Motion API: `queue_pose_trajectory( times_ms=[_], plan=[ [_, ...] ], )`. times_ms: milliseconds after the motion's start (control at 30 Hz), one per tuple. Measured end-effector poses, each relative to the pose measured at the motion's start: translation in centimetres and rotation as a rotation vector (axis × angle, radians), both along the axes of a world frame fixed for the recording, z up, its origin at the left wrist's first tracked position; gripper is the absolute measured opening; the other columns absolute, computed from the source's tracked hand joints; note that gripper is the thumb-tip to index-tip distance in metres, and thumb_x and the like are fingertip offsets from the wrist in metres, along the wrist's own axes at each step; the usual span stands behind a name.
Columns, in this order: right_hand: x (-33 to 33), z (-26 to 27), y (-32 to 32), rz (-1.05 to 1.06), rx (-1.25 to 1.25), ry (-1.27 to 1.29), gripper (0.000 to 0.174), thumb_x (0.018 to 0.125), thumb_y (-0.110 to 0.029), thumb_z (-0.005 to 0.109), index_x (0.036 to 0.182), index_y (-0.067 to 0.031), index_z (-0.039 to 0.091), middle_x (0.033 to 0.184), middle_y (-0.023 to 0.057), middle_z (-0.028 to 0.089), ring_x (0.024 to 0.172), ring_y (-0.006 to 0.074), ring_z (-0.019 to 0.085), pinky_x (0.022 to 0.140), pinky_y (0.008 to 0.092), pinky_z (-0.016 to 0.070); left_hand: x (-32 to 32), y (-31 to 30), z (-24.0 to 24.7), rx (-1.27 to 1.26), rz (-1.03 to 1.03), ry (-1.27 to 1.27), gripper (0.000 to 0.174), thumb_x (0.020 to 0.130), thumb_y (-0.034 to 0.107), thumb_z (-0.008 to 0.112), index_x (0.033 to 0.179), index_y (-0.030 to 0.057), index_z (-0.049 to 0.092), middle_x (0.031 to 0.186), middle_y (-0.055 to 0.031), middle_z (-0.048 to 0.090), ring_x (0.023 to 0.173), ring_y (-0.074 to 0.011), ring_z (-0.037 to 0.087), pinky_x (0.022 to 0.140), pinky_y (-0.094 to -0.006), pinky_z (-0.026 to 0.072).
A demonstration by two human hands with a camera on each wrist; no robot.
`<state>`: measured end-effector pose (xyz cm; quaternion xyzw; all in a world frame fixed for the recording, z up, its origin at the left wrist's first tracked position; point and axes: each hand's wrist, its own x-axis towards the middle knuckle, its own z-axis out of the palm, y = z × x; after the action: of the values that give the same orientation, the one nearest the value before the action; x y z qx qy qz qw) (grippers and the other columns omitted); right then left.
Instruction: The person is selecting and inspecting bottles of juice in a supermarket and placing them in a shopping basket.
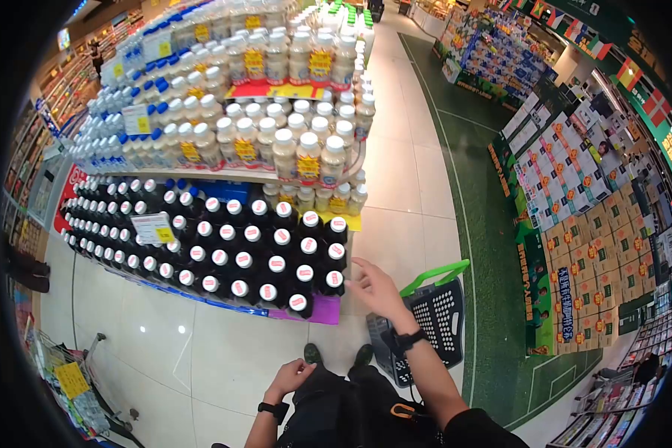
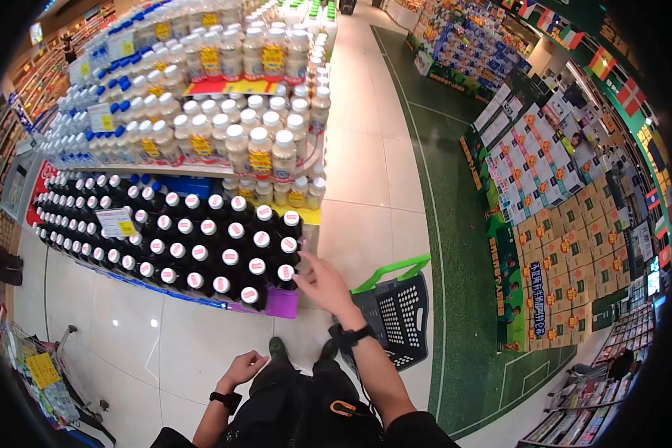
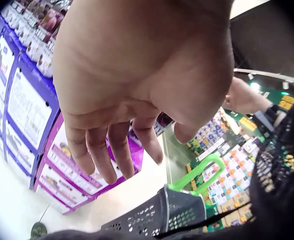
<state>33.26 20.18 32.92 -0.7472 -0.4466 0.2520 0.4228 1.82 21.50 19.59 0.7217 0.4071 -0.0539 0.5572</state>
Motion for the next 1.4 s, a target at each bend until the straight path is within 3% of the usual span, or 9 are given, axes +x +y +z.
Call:
queue_pose_trajectory(
  times_ms=[133,267,500,833,933,1033,1233,1300,1400],
  plan=[
    [-3.3,-0.8,1.7,0.15,-0.166,-0.378,0.053,0.08,-0.033,0.068,0.128,-0.0155,0.051,0.096,0.0132,0.058,0.082,0.0303,0.063,0.072,0.0409,0.0516,-0.8,1.8,5.3,0.172,0.008,-0.116,0.036,0.088,0.037,0.062,0.089,0.001,0.064,0.087,-0.0156,0.069,0.084,-0.0287,0.068,0.076,-0.0356,0.0514],
    [-3.9,-3.3,2.1,0.153,-0.168,-0.355,0.048,0.079,-0.034,0.068,0.119,-0.0136,0.051,0.095,0.0142,0.06,0.086,0.0321,0.062,0.071,0.0424,0.0512,-2.0,2.2,7.7,0.202,0.2,-0.378,0.024,0.089,0.021,0.063,0.096,-0.0016,0.061,0.089,-0.0151,0.069,0.085,-0.0241,0.068,0.075,-0.0328,0.0515],
    [-3.6,-4.7,3.9,0.127,-0.309,-0.471,0.045,0.079,-0.038,0.069,0.113,-0.0153,0.05,0.086,0.0139,0.065,0.081,0.0352,0.065,0.068,0.0433,0.05,-5.0,2.0,9.6,0.122,0.336,-0.435,0.025,0.089,0.022,0.063,0.099,-0.0014,0.061,0.091,-0.0115,0.069,0.088,-0.0204,0.067,0.077,-0.0311,0.0502],
    [-2.3,-8.7,3.0,0.038,-0.127,-0.266,0.041,0.079,-0.036,0.07,0.108,-0.015,0.05,0.085,0.0166,0.066,0.082,0.0401,0.063,0.069,0.0475,0.05,-4.6,2.9,10.2,0.042,0.32,-0.536,0.021,0.095,0.018,0.055,0.103,-0.0005,0.061,0.097,-0.0096,0.069,0.091,-0.0153,0.064,0.082,-0.0291,0.0487],
    [-1.7,-9.4,2.1,0.059,-0.068,-0.212,0.039,0.081,-0.026,0.073,0.109,-0.0117,0.05,0.08,0.0121,0.065,0.066,0.0273,0.067,0.062,0.037,0.0518,-4.5,2.8,9.4,0.005,0.324,-0.565,0.023,0.095,0.019,0.054,0.104,-0.0008,0.06,0.097,-0.0098,0.069,0.091,-0.0154,0.064,0.083,-0.0287,0.0487],
    [-1.7,-9.7,1.0,0.103,-0.059,-0.171,0.043,0.077,-0.033,0.074,0.108,-0.0145,0.053,0.088,0.0174,0.066,0.084,0.04,0.064,0.073,0.0447,0.0508,-4.1,2.5,9.1,-0.05,0.348,-0.59,0.024,0.096,0.02,0.052,0.106,-0.001,0.059,0.098,-0.01,0.068,0.091,-0.0156,0.064,0.083,-0.0284,0.0486],
    [-1.5,-9.5,-1.8,0.109,-0.058,-0.049,0.043,0.075,-0.028,0.078,0.107,-0.0122,0.054,0.087,0.0144,0.065,0.083,0.0346,0.065,0.074,0.0389,0.0512,-3.1,1.6,10.1,-0.086,0.304,-0.517,0.025,0.097,0.021,0.051,0.108,-0.0012,0.057,0.102,-0.0108,0.067,0.096,-0.0167,0.063,0.086,-0.0291,0.0473],
    [-0.8,-10.2,-3.0,0.104,0.173,-0.067,0.035,0.079,-0.019,0.074,0.105,-0.0083,0.054,0.076,0.0089,0.064,0.065,0.0173,0.064,0.06,0.0304,0.0503,-2.3,1.2,10.2,-0.086,0.263,-0.477,0.025,0.098,0.02,0.05,0.11,-0.0012,0.056,0.104,-0.011,0.066,0.099,-0.0177,0.062,0.089,-0.03,0.0463],
    [-0.1,-8.8,-5.1,0.019,0.161,-0.096,0.033,0.077,-0.019,0.075,0.101,-0.0065,0.057,0.076,0.0084,0.064,0.068,0.0162,0.063,0.063,0.0299,0.0501,-0.6,0.2,10.2,-0.015,0.194,-0.479,0.028,0.093,0.023,0.059,0.11,-0.0007,0.059,0.098,-0.0117,0.068,0.093,-0.0159,0.064,0.081,-0.0297,0.0497]
  ],
)
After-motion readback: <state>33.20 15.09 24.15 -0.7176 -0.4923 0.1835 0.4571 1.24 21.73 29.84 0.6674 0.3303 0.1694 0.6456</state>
